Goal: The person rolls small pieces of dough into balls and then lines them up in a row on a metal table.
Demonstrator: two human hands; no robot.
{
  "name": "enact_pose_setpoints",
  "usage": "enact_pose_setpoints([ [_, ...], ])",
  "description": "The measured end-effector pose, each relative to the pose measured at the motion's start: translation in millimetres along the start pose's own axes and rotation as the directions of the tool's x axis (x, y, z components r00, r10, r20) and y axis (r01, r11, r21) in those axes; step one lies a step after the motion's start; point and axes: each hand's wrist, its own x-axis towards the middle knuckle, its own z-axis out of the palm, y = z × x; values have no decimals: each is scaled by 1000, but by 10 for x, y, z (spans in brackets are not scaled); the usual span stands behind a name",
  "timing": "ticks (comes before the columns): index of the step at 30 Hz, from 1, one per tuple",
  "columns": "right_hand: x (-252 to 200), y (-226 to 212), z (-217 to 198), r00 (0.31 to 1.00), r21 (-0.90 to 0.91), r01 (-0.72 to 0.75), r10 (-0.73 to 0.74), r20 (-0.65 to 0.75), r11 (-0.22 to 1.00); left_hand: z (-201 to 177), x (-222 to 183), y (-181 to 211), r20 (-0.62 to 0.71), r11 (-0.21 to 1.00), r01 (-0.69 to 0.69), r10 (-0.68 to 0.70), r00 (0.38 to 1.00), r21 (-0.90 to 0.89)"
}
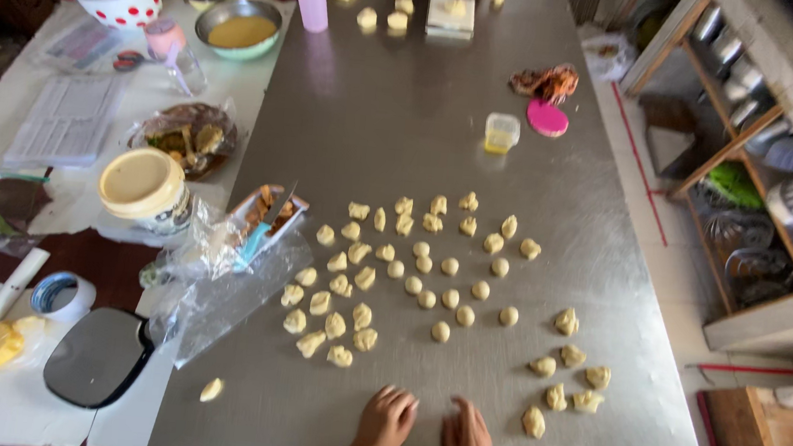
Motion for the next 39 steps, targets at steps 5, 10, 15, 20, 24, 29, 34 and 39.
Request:
enact_pose_setpoints([
  [5,558,269,-347,990,-349,117,-80,119,930,-136,215,-554,284,943,227,-292,913,242],
  [10,679,-221,171,995,-39,-97,99,32,994,237,420,-157,-84,990,44,-33,996,132],
  [15,50,7,-184,982,-52,14,-4,189,999,-188,-59,-252,229,989,96,-119,966,108],
  [20,622,49,-179,997,-215,64,-71,-25,975,-42,358,-594,-6,980,59,-59,998,190],
  [24,474,-222,132,985,29,-171,170,26,985,405,267,-249,118,948,319,-315,942,-15],
  [29,140,-25,-311,991,-241,-27,58,125,970,-1,-207,-480,194,990,141,-134,972,-22],
  [34,722,-236,-112,992,-252,129,-127,25,959,92,482,-435,62,982,102,-113,992,160],
  [39,62,-209,75,967,27,-48,40,250,998,93,116,-138,-6,978,-170,172,985,120],
])
